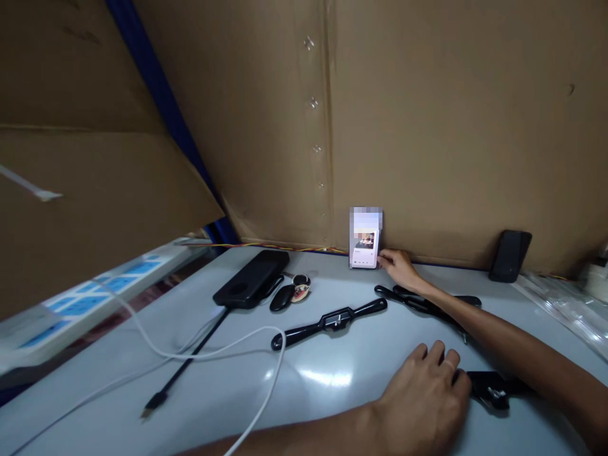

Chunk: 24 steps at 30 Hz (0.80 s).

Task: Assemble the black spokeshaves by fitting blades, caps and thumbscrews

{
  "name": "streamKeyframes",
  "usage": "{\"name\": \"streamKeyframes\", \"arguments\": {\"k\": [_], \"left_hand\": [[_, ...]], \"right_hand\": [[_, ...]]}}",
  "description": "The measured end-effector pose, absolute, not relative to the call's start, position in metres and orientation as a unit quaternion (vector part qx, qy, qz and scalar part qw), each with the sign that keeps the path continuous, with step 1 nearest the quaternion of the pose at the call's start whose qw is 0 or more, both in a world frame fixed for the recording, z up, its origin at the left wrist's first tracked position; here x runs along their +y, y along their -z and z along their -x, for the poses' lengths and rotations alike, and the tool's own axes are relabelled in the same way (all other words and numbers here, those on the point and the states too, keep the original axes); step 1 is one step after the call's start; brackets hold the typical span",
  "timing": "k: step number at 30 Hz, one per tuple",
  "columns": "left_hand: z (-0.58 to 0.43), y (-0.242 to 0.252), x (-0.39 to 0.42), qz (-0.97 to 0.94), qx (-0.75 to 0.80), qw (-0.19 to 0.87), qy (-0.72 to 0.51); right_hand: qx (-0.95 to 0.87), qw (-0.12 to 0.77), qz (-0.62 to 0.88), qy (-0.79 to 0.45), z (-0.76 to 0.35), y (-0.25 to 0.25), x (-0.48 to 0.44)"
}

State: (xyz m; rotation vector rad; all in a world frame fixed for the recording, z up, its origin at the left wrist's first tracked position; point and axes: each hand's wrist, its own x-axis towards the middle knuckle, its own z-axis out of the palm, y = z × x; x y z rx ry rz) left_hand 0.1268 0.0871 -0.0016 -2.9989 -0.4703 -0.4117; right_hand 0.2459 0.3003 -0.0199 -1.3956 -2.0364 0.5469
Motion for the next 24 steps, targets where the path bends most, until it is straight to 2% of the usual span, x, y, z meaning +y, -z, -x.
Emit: {"name": "streamKeyframes", "arguments": {"k": [24], "left_hand": [[-0.128,0.002,0.088,0.978,-0.155,0.036,0.132]], "right_hand": [[-0.757,0.203,0.596,-0.174,-0.220,-0.002,0.285]]}}
